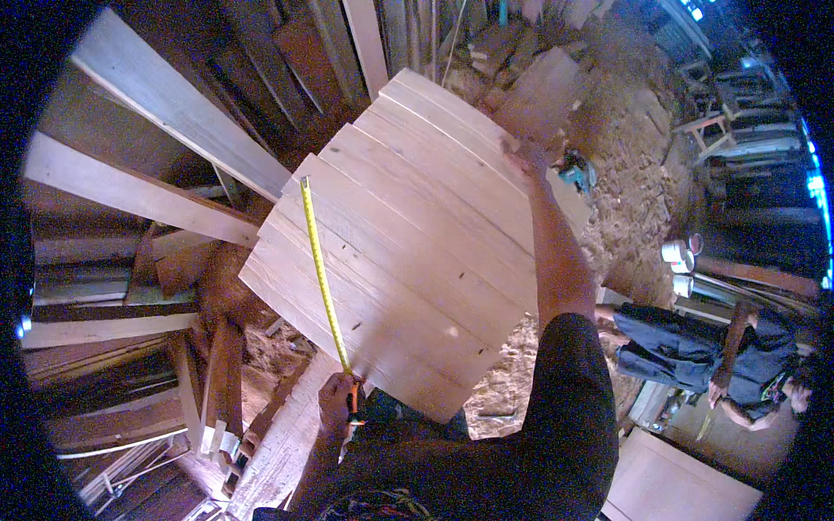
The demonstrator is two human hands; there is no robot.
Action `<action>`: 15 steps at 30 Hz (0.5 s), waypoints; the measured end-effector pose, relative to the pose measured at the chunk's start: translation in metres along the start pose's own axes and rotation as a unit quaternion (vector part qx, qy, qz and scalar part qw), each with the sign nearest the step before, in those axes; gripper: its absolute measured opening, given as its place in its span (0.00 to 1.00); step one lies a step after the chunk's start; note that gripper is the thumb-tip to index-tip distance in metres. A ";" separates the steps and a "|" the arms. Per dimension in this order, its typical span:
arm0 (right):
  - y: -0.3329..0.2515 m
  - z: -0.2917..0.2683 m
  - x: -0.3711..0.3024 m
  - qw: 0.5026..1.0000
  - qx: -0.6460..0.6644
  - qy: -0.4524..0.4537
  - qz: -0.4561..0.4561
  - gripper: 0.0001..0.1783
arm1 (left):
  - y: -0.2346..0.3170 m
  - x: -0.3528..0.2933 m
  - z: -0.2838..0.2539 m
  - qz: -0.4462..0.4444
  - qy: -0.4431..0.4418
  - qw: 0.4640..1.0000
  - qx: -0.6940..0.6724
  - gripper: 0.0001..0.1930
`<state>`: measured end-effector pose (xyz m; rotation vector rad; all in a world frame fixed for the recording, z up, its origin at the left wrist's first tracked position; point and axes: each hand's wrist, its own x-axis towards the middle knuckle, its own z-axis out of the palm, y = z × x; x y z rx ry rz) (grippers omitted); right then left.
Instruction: The person measures several wooden planks and boards using a tape measure in a cluttered workshop. They lift, position, and measure the length and width of each piece, then set them aside or return them to a stack.
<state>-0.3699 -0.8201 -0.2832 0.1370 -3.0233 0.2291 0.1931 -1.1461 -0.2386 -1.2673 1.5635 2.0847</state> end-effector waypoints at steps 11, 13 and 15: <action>-0.015 -0.013 -0.022 0.997 0.028 -0.058 -0.043 0.31 | 0.008 0.000 0.001 0.006 -0.001 0.998 0.068 0.10; -0.024 -0.015 -0.030 0.999 -0.010 -0.020 -0.049 0.30 | 0.006 0.008 -0.009 0.004 -0.010 0.990 0.140 0.11; -0.028 -0.017 -0.046 0.985 0.018 0.152 -0.075 0.29 | 0.008 0.016 -0.025 0.078 -0.030 0.980 0.178 0.12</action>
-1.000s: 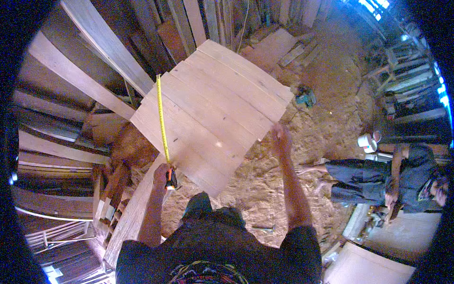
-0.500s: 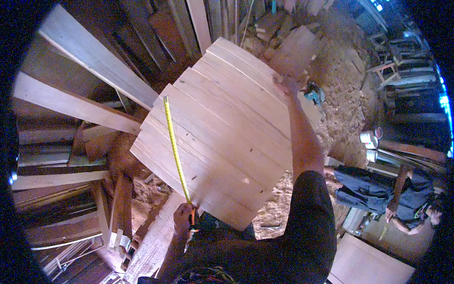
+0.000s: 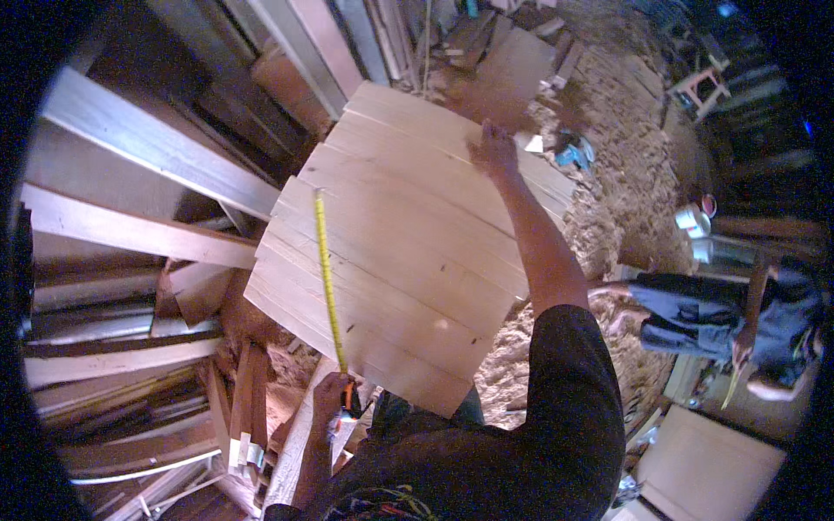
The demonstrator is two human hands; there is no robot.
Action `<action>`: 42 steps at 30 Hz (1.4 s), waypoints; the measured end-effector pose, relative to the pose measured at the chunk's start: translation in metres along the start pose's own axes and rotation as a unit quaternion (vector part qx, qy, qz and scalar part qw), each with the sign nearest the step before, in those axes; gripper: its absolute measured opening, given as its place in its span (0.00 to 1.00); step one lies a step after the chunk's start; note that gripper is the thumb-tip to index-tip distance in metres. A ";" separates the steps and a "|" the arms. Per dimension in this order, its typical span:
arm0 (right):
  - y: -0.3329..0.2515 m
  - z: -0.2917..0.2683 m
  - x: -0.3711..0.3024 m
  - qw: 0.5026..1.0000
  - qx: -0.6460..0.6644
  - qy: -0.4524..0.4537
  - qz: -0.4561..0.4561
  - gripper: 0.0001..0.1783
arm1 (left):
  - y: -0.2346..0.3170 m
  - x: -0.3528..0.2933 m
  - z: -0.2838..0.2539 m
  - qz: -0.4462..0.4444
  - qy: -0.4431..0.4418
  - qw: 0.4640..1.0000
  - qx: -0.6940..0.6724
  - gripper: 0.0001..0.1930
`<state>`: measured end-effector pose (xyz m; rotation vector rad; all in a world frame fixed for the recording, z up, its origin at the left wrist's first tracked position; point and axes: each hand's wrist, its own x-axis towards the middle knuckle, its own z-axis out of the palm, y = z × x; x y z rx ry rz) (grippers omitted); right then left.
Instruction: The person measures several wooden planks and boards using a tape measure in a cluttered workshop. They lift, position, and measure the length and width of each piece, then set them aside or return them to a stack.
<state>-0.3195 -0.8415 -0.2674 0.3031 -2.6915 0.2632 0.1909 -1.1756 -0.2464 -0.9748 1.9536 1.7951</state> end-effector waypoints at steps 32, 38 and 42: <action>0.089 -0.164 -0.831 0.646 0.358 -0.092 0.668 0.14 | 0.150 0.164 0.228 -0.019 -0.314 0.949 0.020 0.15; 0.156 -0.144 -0.848 0.588 0.413 -0.005 0.695 0.12 | 0.149 0.177 0.226 -0.059 -0.372 0.926 0.006 0.14; 0.174 -0.127 -0.883 0.736 0.305 -0.041 0.603 0.11 | 0.143 0.177 0.214 -0.089 -0.333 0.939 -0.008 0.13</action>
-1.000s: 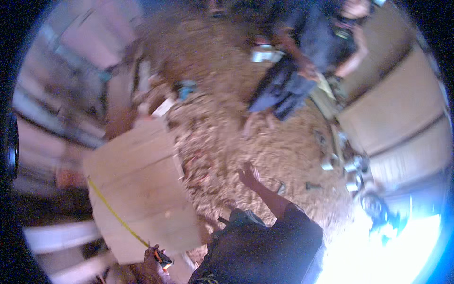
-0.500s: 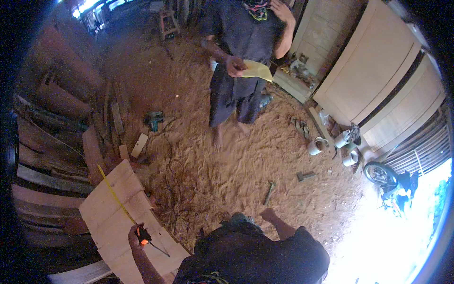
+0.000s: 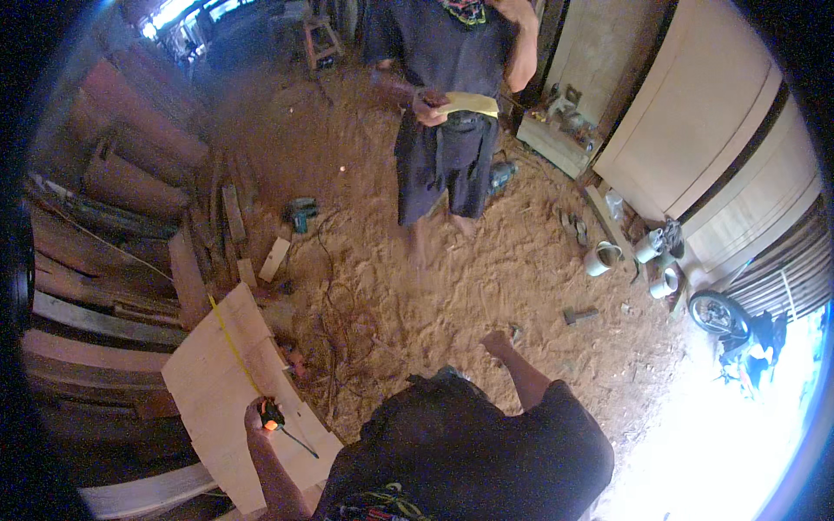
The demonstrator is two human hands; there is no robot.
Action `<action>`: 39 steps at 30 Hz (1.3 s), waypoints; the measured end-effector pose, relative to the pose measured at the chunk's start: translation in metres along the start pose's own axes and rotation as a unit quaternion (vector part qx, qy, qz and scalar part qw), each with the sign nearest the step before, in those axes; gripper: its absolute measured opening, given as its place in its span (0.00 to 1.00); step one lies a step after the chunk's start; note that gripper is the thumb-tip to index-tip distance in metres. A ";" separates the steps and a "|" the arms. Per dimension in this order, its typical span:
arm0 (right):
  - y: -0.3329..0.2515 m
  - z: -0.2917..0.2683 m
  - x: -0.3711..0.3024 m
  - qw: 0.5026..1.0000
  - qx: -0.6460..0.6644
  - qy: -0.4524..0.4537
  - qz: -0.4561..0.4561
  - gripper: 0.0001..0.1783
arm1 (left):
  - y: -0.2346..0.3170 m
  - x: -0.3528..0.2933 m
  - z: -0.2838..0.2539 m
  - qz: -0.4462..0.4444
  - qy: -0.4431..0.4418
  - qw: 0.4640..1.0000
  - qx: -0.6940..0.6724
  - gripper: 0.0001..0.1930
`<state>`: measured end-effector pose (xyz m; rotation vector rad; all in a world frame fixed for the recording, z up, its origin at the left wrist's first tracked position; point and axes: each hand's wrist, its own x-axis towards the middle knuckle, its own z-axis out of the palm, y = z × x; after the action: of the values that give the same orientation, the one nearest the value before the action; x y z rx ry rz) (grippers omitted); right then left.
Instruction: The person measures several wooden planks and boards using a tape measure in a cluttered workshop. They lift, position, and measure the length and width of each piece, then set them aside or return them to a stack.
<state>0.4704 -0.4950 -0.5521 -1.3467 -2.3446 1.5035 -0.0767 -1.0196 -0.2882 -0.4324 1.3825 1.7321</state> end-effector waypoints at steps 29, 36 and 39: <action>-0.119 0.064 -0.098 0.922 0.241 -0.142 0.266 0.06 | 0.008 0.004 -0.034 0.001 0.066 0.998 0.015 0.10; -0.120 0.067 -0.128 0.953 -0.206 -0.173 -0.142 0.11 | -0.013 -0.028 -0.046 0.040 0.082 0.996 0.023 0.12; -0.136 0.061 -0.123 0.965 -0.137 -0.188 -0.120 0.13 | -0.022 -0.047 -0.045 0.068 0.058 0.996 -0.006 0.12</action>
<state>0.4316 -0.6427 -0.4337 -0.8213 -2.9132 1.5122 -0.0432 -1.0795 -0.2828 -0.4602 1.5141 1.8515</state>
